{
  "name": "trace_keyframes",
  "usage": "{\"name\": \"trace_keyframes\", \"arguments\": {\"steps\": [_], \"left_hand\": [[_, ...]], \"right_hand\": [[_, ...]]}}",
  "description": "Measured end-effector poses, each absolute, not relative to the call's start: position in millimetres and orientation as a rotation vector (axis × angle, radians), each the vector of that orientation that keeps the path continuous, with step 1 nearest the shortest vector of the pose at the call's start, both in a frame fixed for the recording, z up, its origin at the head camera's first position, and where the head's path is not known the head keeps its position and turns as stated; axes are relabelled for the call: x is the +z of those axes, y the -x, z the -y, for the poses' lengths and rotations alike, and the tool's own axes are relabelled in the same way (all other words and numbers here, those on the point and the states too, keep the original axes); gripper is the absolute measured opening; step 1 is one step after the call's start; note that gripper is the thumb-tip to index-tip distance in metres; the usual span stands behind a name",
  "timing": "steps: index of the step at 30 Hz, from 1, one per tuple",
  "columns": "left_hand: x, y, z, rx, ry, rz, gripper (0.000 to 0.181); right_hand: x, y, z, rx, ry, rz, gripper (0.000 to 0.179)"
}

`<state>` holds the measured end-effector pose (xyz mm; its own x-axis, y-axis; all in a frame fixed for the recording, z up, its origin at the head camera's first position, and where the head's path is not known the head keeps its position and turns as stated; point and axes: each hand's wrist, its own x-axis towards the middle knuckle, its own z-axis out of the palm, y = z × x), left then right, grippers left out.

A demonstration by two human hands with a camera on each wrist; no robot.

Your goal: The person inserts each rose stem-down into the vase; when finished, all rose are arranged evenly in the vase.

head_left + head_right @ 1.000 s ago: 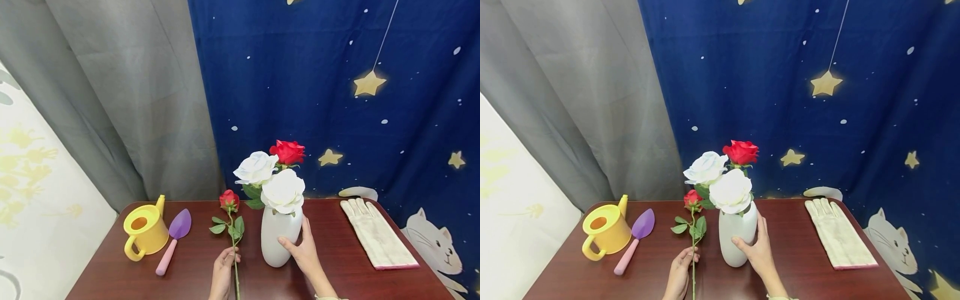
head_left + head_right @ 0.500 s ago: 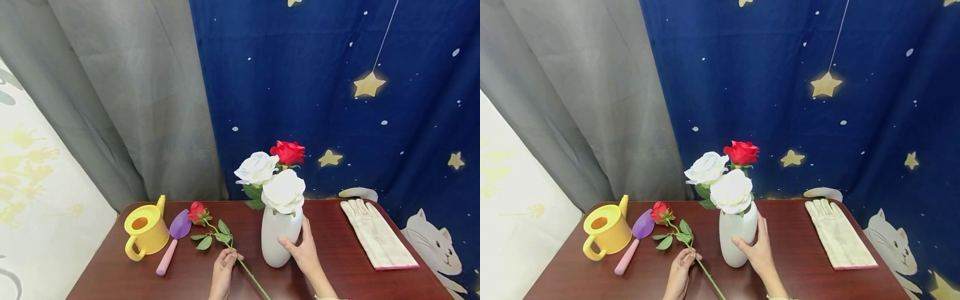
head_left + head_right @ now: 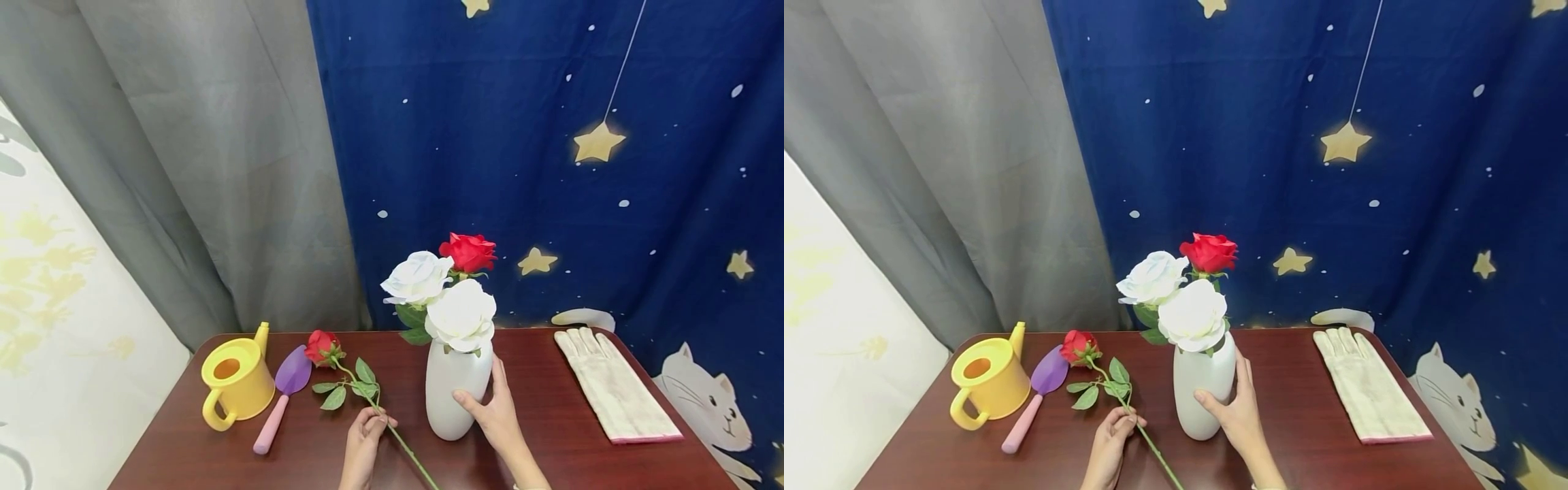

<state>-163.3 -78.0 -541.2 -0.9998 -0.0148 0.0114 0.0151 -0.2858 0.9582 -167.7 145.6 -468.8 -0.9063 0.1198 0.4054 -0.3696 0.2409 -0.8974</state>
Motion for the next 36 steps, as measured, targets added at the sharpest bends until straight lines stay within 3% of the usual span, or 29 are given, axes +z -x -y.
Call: {"name": "trace_keyframes", "arguments": {"steps": [11,21,36], "left_hand": [[-528,160,76,-2.467,-0.02,1.901,0.008],[-476,152,73,-2.328,0.018,1.822,0.017],[-419,147,87,-2.317,-0.014,1.467,0.013]], "right_hand": [[-468,167,-147,1.694,-0.236,2.146,0.09],[-470,169,-147,1.707,-0.221,2.134,0.088],[-470,169,-147,1.733,-0.276,2.092,0.088]]}}
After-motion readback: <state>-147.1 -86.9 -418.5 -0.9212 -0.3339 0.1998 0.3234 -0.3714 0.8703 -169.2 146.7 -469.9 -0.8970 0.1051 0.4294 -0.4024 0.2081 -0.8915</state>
